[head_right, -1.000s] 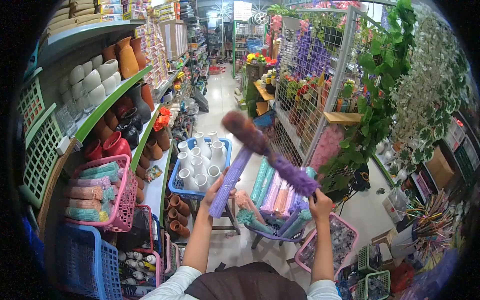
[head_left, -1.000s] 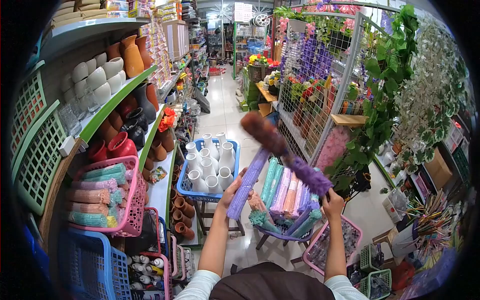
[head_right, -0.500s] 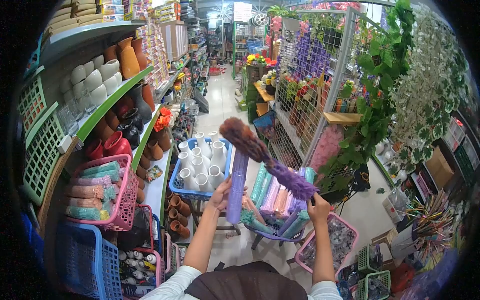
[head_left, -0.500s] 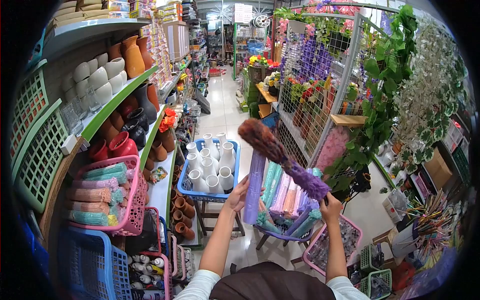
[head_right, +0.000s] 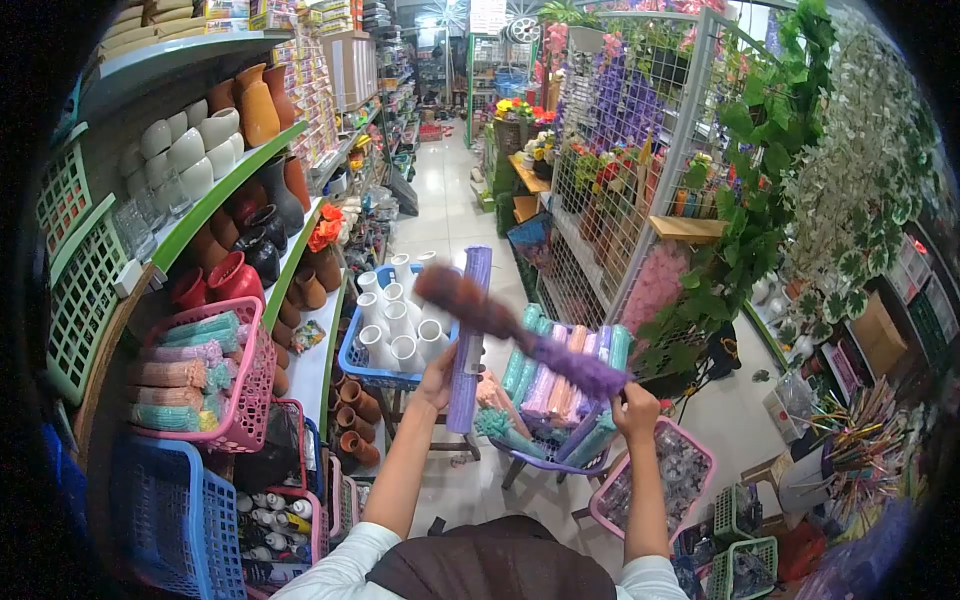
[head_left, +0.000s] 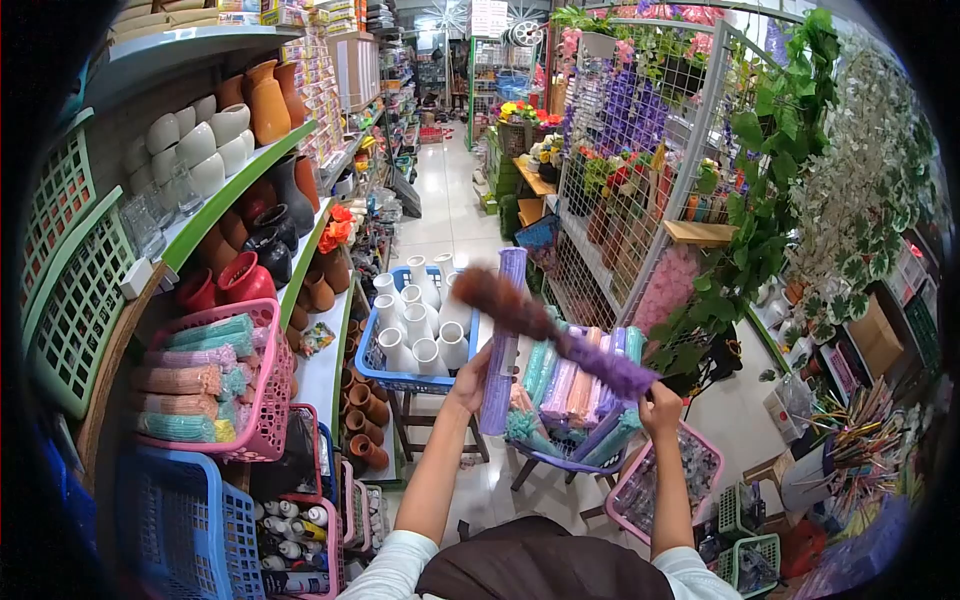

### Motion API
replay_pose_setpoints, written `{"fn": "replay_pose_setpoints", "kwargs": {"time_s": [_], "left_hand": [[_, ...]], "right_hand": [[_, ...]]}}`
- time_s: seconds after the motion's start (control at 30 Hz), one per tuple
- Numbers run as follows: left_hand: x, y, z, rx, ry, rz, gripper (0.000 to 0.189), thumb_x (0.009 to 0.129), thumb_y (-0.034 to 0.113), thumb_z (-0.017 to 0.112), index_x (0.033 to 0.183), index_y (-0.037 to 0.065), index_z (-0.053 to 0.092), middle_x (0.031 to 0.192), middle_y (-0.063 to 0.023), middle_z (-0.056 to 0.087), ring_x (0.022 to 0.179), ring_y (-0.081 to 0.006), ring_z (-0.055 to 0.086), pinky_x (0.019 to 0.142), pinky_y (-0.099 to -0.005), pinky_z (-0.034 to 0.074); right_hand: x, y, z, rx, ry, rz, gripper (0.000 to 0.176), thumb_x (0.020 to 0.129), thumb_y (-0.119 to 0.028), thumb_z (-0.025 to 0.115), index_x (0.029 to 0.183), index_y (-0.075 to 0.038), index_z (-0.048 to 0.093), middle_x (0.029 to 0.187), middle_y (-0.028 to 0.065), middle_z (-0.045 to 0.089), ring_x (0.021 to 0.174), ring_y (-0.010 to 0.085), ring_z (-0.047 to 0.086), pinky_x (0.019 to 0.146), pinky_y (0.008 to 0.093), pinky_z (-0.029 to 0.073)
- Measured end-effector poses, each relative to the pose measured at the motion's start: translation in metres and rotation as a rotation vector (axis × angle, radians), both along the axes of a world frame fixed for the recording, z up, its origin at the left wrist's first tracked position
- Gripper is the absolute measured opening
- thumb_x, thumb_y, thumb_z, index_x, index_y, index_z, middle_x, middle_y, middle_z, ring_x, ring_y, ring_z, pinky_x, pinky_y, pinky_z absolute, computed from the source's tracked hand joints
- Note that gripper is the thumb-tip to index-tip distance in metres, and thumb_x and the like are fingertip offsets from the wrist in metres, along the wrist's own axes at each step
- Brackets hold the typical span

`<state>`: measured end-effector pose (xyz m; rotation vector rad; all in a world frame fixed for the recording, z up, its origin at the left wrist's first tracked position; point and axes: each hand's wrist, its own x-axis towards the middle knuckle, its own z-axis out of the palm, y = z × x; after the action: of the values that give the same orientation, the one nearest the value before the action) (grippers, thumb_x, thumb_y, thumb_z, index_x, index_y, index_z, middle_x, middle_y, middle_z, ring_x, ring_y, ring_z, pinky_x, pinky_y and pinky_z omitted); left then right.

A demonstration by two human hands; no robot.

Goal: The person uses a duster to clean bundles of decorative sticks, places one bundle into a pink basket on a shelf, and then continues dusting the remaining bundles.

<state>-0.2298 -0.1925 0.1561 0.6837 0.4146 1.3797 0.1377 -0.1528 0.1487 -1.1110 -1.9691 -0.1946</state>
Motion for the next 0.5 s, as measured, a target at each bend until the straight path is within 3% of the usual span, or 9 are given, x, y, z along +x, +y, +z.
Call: {"fn": "replay_pose_setpoints", "kwargs": {"time_s": [0.07, 0.17, 0.27, 0.3, 0.37, 0.4, 0.43, 0.5], "left_hand": [[0.007, -0.001, 0.007, -0.055, -0.048, -0.014, 0.045, 0.092, 0.038, 0.045, 0.117, 0.000, 0.050, 0.103, -0.0118, 0.059, 0.083, -0.0247, 0.063, 0.068, -0.0337, 0.055], [-0.003, 0.013, -0.025, 0.062, -0.271, -0.319, 0.048, 0.092, 0.042, 0.045, 0.115, 0.000, 0.050, 0.104, -0.0115, 0.059, 0.083, -0.0245, 0.063, 0.073, -0.0359, 0.055], [0.004, 0.009, -0.021, -0.045, -0.046, 0.230, 0.051, 0.092, 0.045, 0.044, 0.115, 0.000, 0.049, 0.102, -0.0150, 0.061, 0.087, -0.0246, 0.062, 0.082, -0.0398, 0.051], [-0.003, 0.005, -0.016, -0.155, -0.185, -0.038, 0.050, 0.094, 0.044, 0.040, 0.115, 0.000, 0.050, 0.105, -0.0163, 0.060, 0.088, -0.0241, 0.062, 0.082, -0.0400, 0.051], [-0.015, 0.007, -0.016, -0.162, -0.095, 0.071, 0.053, 0.094, 0.046, 0.036, 0.115, -0.001, 0.050, 0.106, -0.0158, 0.060, 0.092, -0.0236, 0.061, 0.081, -0.0393, 0.051], [-0.022, 0.006, -0.010, 0.009, -0.229, -0.116, 0.053, 0.094, 0.047, 0.034, 0.114, 0.001, 0.051, 0.103, -0.0139, 0.060, 0.093, -0.0224, 0.061, 0.079, -0.0379, 0.052], [-0.022, 0.004, -0.006, -0.010, -0.192, -0.076, 0.052, 0.094, 0.047, 0.035, 0.113, 0.001, 0.051, 0.101, -0.0130, 0.060, 0.090, -0.0218, 0.061, 0.078, -0.0366, 0.053], [-0.017, 0.000, 0.006, -0.055, -0.119, -0.002, 0.049, 0.094, 0.046, 0.036, 0.112, 0.003, 0.052, 0.098, -0.0114, 0.061, 0.085, -0.0207, 0.062, 0.075, -0.0341, 0.054]], "right_hand": [[-0.017, -0.004, 0.019, -0.071, 0.089, -0.063, 0.014, 0.075, -0.016, 0.061, 0.082, -0.004, 0.058, 0.066, 0.0156, 0.056, 0.059, 0.0350, 0.056, 0.054, 0.0394, 0.044], [-0.018, -0.010, 0.018, -0.080, 0.019, -0.029, 0.018, 0.070, -0.017, 0.064, 0.080, -0.004, 0.057, 0.068, 0.0149, 0.057, 0.063, 0.0350, 0.057, 0.056, 0.0406, 0.044], [-0.007, -0.022, 0.007, -0.056, -0.107, 0.132, 0.021, 0.064, -0.018, 0.068, 0.074, -0.006, 0.056, 0.067, 0.0130, 0.056, 0.063, 0.0329, 0.057, 0.056, 0.0399, 0.044], [0.000, -0.027, 0.002, -0.043, -0.153, 0.197, 0.021, 0.062, -0.019, 0.069, 0.073, -0.006, 0.055, 0.066, 0.0123, 0.055, 0.063, 0.0320, 0.057, 0.055, 0.0394, 0.044], [0.011, -0.033, -0.009, -0.047, -0.233, 0.216, 0.025, 0.056, -0.019, 0.070, 0.068, -0.007, 0.052, 0.062, 0.0104, 0.051, 0.060, 0.0293, 0.054, 0.054, 0.0380, 0.043], [0.013, -0.035, -0.011, -0.047, -0.248, 0.211, 0.025, 0.056, -0.019, 0.070, 0.068, -0.007, 0.051, 0.062, 0.0103, 0.051, 0.060, 0.0290, 0.054, 0.054, 0.0379, 0.043], [0.013, -0.036, -0.012, -0.049, -0.261, 0.206, 0.026, 0.055, -0.019, 0.069, 0.067, -0.007, 0.051, 0.062, 0.0101, 0.050, 0.060, 0.0288, 0.054, 0.054, 0.0377, 0.043], [0.008, -0.031, -0.010, -0.023, -0.162, 0.137, 0.024, 0.060, -0.019, 0.068, 0.072, -0.005, 0.052, 0.064, 0.0124, 0.052, 0.062, 0.0317, 0.056, 0.055, 0.0393, 0.044]]}}
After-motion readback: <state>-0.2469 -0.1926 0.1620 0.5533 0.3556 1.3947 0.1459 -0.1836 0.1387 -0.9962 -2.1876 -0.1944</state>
